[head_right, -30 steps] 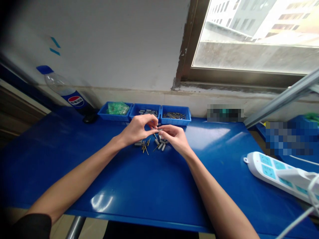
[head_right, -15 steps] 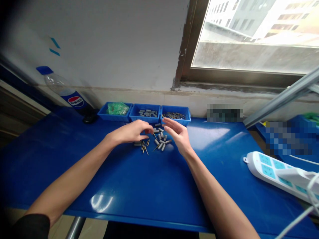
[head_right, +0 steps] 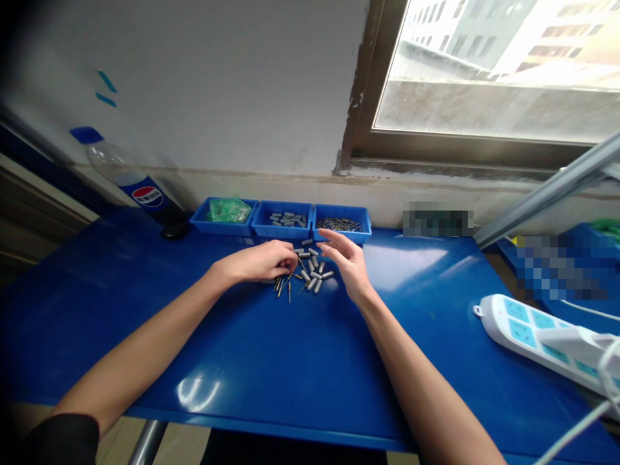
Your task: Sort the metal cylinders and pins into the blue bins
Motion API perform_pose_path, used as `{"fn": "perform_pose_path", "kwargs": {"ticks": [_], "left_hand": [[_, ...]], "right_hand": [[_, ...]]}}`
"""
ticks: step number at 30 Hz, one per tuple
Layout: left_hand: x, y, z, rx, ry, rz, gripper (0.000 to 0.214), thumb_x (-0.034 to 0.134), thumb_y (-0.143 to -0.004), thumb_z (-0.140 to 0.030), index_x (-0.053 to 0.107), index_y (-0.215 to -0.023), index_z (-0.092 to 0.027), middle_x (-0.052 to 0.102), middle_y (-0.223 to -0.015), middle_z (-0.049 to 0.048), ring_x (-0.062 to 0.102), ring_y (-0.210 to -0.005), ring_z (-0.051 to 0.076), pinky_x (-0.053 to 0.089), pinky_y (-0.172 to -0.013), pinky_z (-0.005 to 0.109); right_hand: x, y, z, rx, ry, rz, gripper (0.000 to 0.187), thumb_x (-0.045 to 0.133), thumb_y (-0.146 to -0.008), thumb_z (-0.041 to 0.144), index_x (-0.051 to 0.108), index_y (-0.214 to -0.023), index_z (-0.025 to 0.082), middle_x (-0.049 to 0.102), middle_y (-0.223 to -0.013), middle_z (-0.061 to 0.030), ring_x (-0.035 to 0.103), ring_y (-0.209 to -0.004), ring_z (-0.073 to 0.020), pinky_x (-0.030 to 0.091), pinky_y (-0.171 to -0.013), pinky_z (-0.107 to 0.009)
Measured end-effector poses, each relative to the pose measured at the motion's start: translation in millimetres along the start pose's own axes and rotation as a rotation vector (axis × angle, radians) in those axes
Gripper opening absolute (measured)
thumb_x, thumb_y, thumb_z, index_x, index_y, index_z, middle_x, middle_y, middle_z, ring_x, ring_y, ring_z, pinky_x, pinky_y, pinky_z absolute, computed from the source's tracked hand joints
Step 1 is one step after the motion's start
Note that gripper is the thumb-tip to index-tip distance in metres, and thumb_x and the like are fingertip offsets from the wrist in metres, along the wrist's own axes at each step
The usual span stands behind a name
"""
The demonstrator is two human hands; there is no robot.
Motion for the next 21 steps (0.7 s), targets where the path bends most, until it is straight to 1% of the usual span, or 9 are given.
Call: {"fn": "perform_pose_path", "kwargs": {"ticks": [3, 6, 8, 10, 13, 16, 19, 21], "left_hand": [[-2.8, 2, -1, -0.012, -0.011, -0.007, 0.013, 0.064, -0.084, -0.006, 0.073, -0.083, -0.016, 0.066, -0.089, 0.0052, 0.062, -0.078, 0.016, 0.045, -0.071, 0.026], [-7.0, 3, -6, -0.009, -0.008, -0.031, 0.009, 0.067, -0.084, -0.012, 0.072, -0.089, -0.017, 0.067, -0.092, 0.0053, 0.063, -0.08, 0.017, 0.046, -0.072, 0.027], [-6.3, 3, -10, -0.002, -0.005, -0.03, 0.012, 0.071, -0.083, -0.016, 0.072, -0.096, -0.017, 0.068, -0.096, 0.0059, 0.064, -0.083, 0.019, 0.047, -0.073, 0.027], [-1.6, 1, -11, -0.006, -0.013, -0.008, 0.015, 0.074, -0.084, -0.018, 0.072, -0.099, -0.017, 0.069, -0.1, 0.0067, 0.066, -0.087, 0.02, 0.048, -0.075, 0.027], [5.5, -2, -10, -0.027, -0.053, 0.011, 0.006, 0.069, -0.088, -0.015, 0.072, -0.093, -0.016, 0.07, -0.1, 0.0078, 0.067, -0.086, 0.02, 0.048, -0.074, 0.027], [5.9, -3, -9, -0.022, -0.077, 0.001, 0.006, 0.066, -0.091, -0.014, 0.07, -0.089, -0.016, 0.07, -0.098, 0.0082, 0.066, -0.084, 0.019, 0.046, -0.072, 0.027], [-0.9, 0, -8, -0.019, -0.04, -0.01, 0.006, 0.065, -0.092, -0.014, 0.068, -0.087, -0.016, 0.071, -0.091, 0.0066, 0.065, -0.079, 0.018, 0.045, -0.069, 0.027], [-10.9, 1, -9, -0.02, 0.031, -0.051, 0.007, 0.064, -0.091, -0.013, 0.068, -0.086, -0.016, 0.071, -0.085, 0.0047, 0.065, -0.075, 0.017, 0.045, -0.068, 0.026]], "right_hand": [[0, 0, 2, 0.001, 0.009, -0.003, 0.039, 0.076, -0.086, 0.041, 0.075, -0.122, 0.027, 0.071, -0.137, -0.0088, 0.072, -0.111, -0.0272, 0.058, -0.094, -0.044], [0, 0, 2, -0.001, 0.006, -0.002, 0.038, 0.076, -0.086, 0.04, 0.075, -0.121, 0.028, 0.072, -0.136, -0.0086, 0.073, -0.109, -0.0268, 0.059, -0.092, -0.044], [1, 1, 1, -0.002, -0.001, 0.001, 0.037, 0.076, -0.086, 0.039, 0.076, -0.121, 0.028, 0.072, -0.135, -0.0085, 0.073, -0.107, -0.0263, 0.059, -0.091, -0.043], [1, 1, 1, -0.001, -0.004, 0.003, 0.036, 0.075, -0.087, 0.038, 0.076, -0.121, 0.028, 0.072, -0.135, -0.0084, 0.074, -0.106, -0.0259, 0.058, -0.091, -0.042], [1, 1, 0, 0.007, -0.002, 0.003, 0.036, 0.075, -0.087, 0.039, 0.075, -0.121, 0.028, 0.072, -0.136, -0.0088, 0.074, -0.106, -0.0259, 0.058, -0.091, -0.042], [1, 1, 0, 0.014, -0.003, 0.006, 0.036, 0.075, -0.087, 0.039, 0.075, -0.121, 0.027, 0.072, -0.136, -0.0093, 0.074, -0.105, -0.0257, 0.058, -0.091, -0.042], [1, 1, 0, 0.011, -0.009, 0.015, 0.036, 0.074, -0.087, 0.039, 0.075, -0.121, 0.028, 0.073, -0.134, -0.0093, 0.074, -0.104, -0.0256, 0.057, -0.09, -0.042], [1, 1, -1, 0.012, -0.007, 0.021, 0.036, 0.074, -0.087, 0.04, 0.075, -0.121, 0.027, 0.075, -0.13, -0.0091, 0.074, -0.103, -0.0252, 0.057, -0.09, -0.042]]}}
Point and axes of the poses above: each hand's wrist, its own y-axis away from the middle knuckle, its own x-axis out of the palm, z = x × y, the point moved 9 cm from there along -y, towards the middle knuckle
